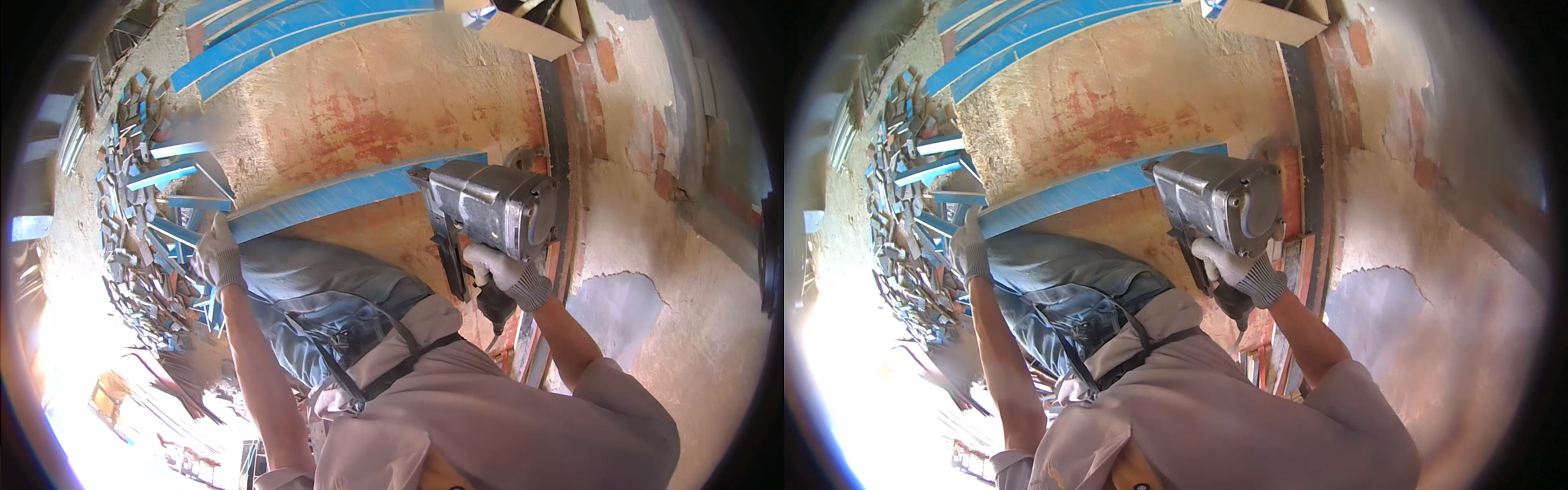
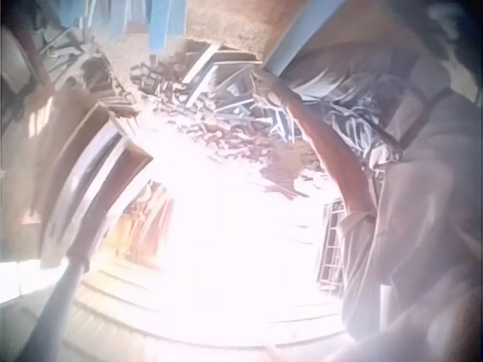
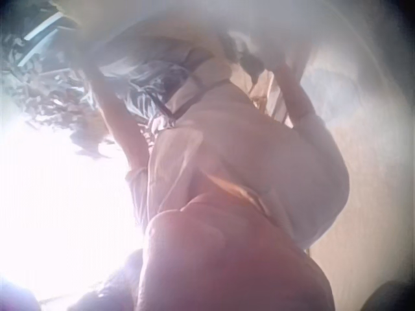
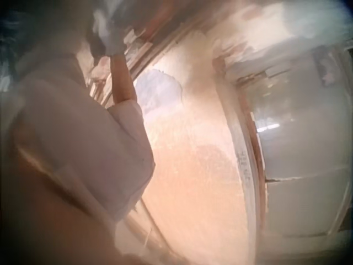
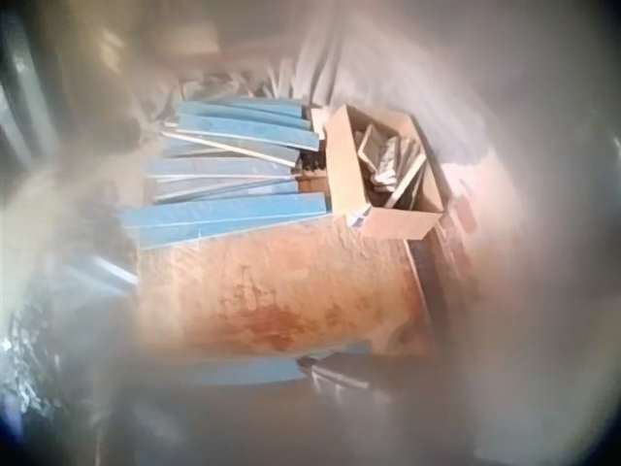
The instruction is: The person is nailing blue wooden planks onto a wooden structure using a nail gun. They repeatedly pick up planks, position them, and secure them with the nail gun.
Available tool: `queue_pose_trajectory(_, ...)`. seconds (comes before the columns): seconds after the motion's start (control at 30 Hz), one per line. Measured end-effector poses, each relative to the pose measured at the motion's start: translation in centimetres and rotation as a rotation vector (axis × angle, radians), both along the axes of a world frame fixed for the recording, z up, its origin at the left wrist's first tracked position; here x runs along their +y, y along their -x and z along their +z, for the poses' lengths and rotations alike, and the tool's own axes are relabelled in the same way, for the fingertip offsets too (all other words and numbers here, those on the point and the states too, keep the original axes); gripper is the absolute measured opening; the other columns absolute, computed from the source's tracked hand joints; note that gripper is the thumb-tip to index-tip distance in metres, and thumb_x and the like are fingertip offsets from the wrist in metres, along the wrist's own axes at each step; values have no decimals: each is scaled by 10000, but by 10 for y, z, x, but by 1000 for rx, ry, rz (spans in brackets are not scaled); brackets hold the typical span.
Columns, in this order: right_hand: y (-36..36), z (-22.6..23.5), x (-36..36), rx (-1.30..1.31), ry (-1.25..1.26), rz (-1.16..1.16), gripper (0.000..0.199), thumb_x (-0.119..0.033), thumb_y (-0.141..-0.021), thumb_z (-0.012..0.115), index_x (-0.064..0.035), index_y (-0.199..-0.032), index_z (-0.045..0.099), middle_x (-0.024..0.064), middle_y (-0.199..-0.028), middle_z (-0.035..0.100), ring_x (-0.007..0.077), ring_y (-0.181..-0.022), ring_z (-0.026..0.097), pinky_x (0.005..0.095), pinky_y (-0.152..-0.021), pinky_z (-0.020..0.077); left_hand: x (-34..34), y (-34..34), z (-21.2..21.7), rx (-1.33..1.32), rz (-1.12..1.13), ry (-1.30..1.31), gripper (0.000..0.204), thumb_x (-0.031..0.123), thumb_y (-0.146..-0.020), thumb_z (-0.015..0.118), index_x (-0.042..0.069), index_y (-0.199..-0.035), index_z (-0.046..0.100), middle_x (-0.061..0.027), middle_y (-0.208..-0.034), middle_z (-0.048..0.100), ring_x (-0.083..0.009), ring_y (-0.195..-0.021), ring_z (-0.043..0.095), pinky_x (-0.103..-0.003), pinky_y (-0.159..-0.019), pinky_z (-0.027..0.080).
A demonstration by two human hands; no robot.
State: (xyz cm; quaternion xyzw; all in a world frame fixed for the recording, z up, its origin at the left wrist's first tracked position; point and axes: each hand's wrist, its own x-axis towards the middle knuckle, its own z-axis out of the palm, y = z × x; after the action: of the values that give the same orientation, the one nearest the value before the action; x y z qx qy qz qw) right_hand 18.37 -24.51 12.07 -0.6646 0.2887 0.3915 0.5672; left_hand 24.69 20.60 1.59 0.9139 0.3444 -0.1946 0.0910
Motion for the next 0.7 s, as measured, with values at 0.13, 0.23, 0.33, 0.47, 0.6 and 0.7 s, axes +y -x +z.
queue_pose_trajectory(0.13,8,1,-3,-44,34,0,228,-194,-931,625,-52,-756,654,13,-515,558,116,-425,514,287,-436,423,-23,-16,13,47,188,58,709,601,-797,503,-16,-1067,725,-315,-1063,668,-428,-1023,658,-433,-890,495)
queue_pose_trajectory(0.23,10,6,-11,-9,12,-41,224,-201,-933,625,-53,-767,648,18,-526,560,118,-434,518,290,-439,426,-36,-15,19,-52,258,239,622,530,-795,551,-33,-981,739,-278,-899,684,-376,-880,667,-437,-840,499)
queue_pose_trajectory(0.33,10,11,-18,-8,-8,-56,230,-214,-930,630,-53,-765,638,23,-537,563,123,-444,524,296,-444,430,-58,-5,6,-241,583,577,497,394,-818,636,-49,-1033,702,-212,-987,656,-319,-851,632,-418,-741,559)
queue_pose_trajectory(0.47,10,26,-14,-41,107,6,300,-267,-930,625,-59,-713,617,23,-525,552,122,-452,524,298,-474,434,-106,7,7,-186,777,1012,496,311,-881,682,-46,-1212,590,-172,-1237,516,-280,-1061,562,-414,-740,611)
queue_pose_trajectory(0.6,14,18,-15,-41,91,36,304,-254,-938,610,-58,-706,622,24,-521,561,109,-456,520,289,-483,429,-117,16,-12,-140,790,1100,486,270,-901,675,-60,-1238,561,-196,-1183,540,-316,-1033,590,-435,-757,622)
queue_pose_trajectory(0.7,19,7,-17,-52,96,64,294,-235,-941,606,-56,-708,623,20,-520,564,105,-453,518,286,-476,423,-117,7,-17,-84,911,1059,454,223,-887,685,-79,-1206,571,-218,-1189,541,-334,-1040,589,-465,-744,628)
